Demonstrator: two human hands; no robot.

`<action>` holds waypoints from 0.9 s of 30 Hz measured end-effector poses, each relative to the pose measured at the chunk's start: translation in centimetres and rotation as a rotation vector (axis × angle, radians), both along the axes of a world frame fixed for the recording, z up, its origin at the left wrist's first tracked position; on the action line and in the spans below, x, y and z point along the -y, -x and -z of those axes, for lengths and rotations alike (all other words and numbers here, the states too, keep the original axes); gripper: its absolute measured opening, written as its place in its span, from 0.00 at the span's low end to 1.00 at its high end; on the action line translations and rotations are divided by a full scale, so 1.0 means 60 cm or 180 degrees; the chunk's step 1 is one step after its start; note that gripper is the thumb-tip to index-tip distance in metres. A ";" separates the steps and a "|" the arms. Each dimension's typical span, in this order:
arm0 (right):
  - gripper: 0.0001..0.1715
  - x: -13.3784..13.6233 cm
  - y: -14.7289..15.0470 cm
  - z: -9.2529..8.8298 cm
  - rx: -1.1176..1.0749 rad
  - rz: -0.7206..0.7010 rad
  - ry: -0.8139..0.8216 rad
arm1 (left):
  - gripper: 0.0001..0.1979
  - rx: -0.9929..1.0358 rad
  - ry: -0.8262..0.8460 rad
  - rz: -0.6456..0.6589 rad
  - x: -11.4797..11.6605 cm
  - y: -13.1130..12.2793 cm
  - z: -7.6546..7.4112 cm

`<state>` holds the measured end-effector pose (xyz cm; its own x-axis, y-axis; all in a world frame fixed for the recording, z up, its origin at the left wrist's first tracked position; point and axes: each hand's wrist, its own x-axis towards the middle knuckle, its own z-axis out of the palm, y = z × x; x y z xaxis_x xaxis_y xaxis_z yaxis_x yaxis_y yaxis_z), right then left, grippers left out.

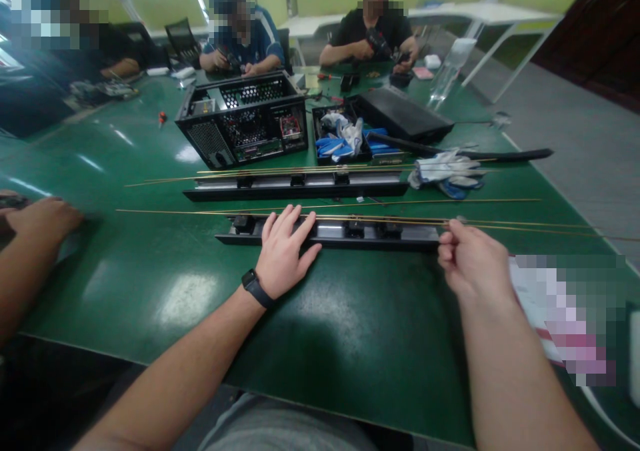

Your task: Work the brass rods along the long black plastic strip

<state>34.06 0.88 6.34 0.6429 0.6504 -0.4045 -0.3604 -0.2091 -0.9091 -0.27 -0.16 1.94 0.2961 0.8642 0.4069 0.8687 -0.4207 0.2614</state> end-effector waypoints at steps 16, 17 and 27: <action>0.19 -0.002 -0.005 0.003 -0.0031 0.0086 -0.0090 | 0.32 -0.0043 0.0062 -0.0001 0.000 -0.001 -0.003; 0.19 -0.002 -0.003 0.001 -0.0033 0.0098 -0.0076 | 0.32 -0.0040 0.0053 0.0006 0.000 -0.001 -0.003; 0.22 0.001 0.010 -0.019 -0.0024 0.0151 0.0060 | 0.31 -0.0029 -0.0010 0.0030 -0.002 0.002 0.000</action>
<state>33.46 0.82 7.50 0.6698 0.6115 -0.4212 -0.3770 -0.2087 -0.9024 -0.36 -0.06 1.93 0.3078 0.8601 0.4068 0.8671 -0.4296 0.2521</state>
